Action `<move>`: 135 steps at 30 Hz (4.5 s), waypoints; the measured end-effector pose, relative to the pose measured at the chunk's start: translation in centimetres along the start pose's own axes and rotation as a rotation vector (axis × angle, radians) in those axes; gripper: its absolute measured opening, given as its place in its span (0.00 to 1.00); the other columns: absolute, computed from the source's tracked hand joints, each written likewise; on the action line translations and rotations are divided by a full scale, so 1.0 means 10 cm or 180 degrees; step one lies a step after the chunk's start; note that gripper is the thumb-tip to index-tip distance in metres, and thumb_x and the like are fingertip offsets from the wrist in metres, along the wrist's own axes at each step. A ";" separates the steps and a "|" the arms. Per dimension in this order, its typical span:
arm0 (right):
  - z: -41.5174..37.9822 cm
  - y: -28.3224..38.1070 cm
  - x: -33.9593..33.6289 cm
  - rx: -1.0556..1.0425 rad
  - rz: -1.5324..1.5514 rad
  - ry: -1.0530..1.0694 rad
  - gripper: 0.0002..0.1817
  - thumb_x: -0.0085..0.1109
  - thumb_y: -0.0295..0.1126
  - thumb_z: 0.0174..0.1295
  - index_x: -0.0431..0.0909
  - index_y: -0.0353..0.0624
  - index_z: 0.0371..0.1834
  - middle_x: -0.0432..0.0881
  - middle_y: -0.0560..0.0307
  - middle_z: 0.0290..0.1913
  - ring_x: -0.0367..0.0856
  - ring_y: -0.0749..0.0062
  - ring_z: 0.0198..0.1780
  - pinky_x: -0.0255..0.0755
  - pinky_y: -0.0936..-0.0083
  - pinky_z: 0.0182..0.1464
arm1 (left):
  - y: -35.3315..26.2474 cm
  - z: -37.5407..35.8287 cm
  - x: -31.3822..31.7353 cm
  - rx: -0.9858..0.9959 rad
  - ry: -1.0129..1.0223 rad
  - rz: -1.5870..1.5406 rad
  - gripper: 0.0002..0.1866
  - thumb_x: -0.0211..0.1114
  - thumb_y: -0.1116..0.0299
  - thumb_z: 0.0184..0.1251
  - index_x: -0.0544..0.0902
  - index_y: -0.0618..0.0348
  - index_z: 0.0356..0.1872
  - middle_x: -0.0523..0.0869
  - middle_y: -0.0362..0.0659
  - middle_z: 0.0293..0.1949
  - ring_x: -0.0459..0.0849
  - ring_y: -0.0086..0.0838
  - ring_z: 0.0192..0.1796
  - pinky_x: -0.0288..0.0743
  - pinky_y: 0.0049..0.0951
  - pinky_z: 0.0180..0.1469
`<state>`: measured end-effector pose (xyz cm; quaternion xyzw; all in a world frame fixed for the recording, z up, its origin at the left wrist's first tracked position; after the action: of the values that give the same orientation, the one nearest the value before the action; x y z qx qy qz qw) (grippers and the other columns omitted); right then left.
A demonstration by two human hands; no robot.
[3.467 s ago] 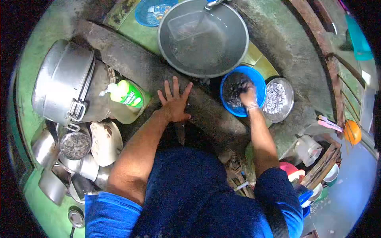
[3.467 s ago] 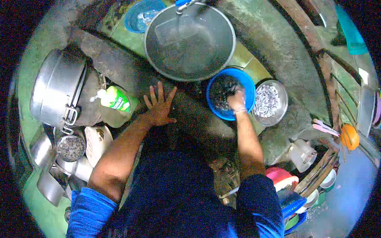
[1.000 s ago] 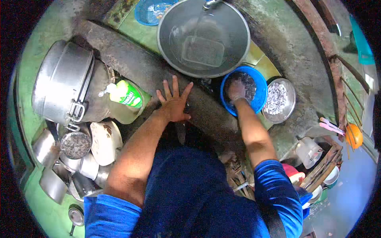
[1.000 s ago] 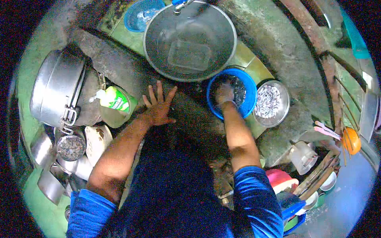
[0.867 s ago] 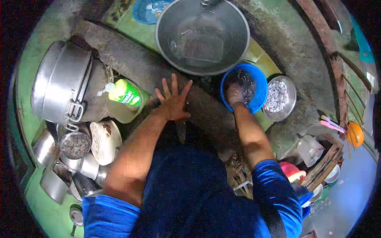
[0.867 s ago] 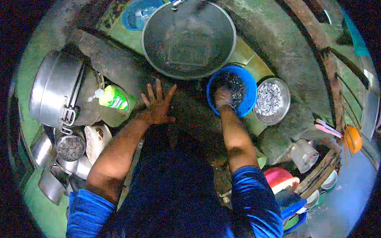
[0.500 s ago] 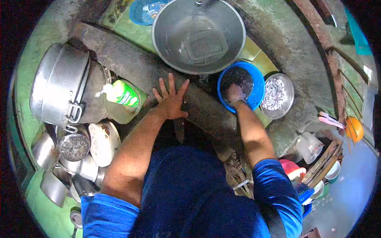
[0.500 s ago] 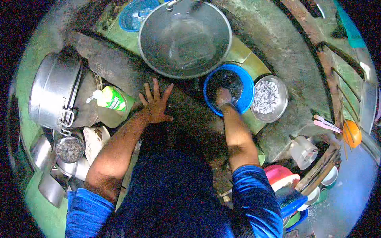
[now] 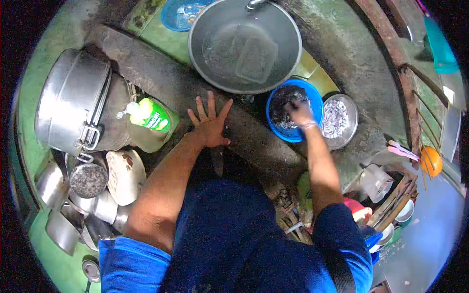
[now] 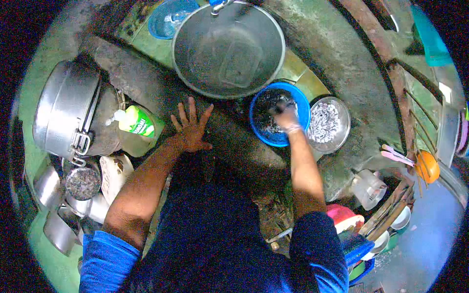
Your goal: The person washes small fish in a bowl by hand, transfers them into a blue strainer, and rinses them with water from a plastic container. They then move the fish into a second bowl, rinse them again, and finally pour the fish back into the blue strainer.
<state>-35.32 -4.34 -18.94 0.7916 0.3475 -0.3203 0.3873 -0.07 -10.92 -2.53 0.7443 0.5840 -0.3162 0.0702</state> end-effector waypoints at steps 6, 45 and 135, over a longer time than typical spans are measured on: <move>-0.15 0.16 0.83 -0.0111 -0.1765 0.0680 0.24 0.45 0.39 0.65 0.75 0.29 0.55 0.80 0.36 0.52 0.77 0.45 0.58 0.54 0.55 0.72 | 0.07 0.06 0.11 0.0065 -0.0184 0.0079 0.66 0.78 0.47 0.44 0.33 0.30 0.75 0.17 0.62 0.72 0.20 0.76 0.70 0.33 0.84 0.61; 0.07 0.16 0.93 -0.0121 -0.1395 0.0730 0.16 0.50 0.37 0.63 0.84 0.39 0.43 0.83 0.37 0.45 0.83 0.45 0.48 0.74 0.56 0.54 | -0.04 -0.01 -0.03 -0.0070 0.0004 0.0040 0.64 0.77 0.49 0.48 0.34 0.29 0.75 0.16 0.61 0.72 0.18 0.74 0.70 0.31 0.82 0.62; -0.46 0.69 0.44 -0.0356 -0.1000 -0.1134 0.22 0.50 0.44 0.65 0.76 0.42 0.57 0.81 0.45 0.53 0.79 0.47 0.53 0.72 0.56 0.58 | -0.12 0.04 -0.11 -0.0312 0.0177 0.0275 0.64 0.78 0.48 0.46 0.34 0.27 0.75 0.16 0.61 0.71 0.17 0.73 0.70 0.32 0.80 0.63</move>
<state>-26.29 -2.36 -17.34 0.6362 0.4097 -0.4914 0.4311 -1.49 -11.68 -1.93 0.7730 0.5679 -0.2630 0.1039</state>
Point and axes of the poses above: each hand's wrist, its own z-axis towards the middle knuckle, its own x-axis out of the palm, y = z × x, the point moved 3 cm from there along z, towards the middle knuckle
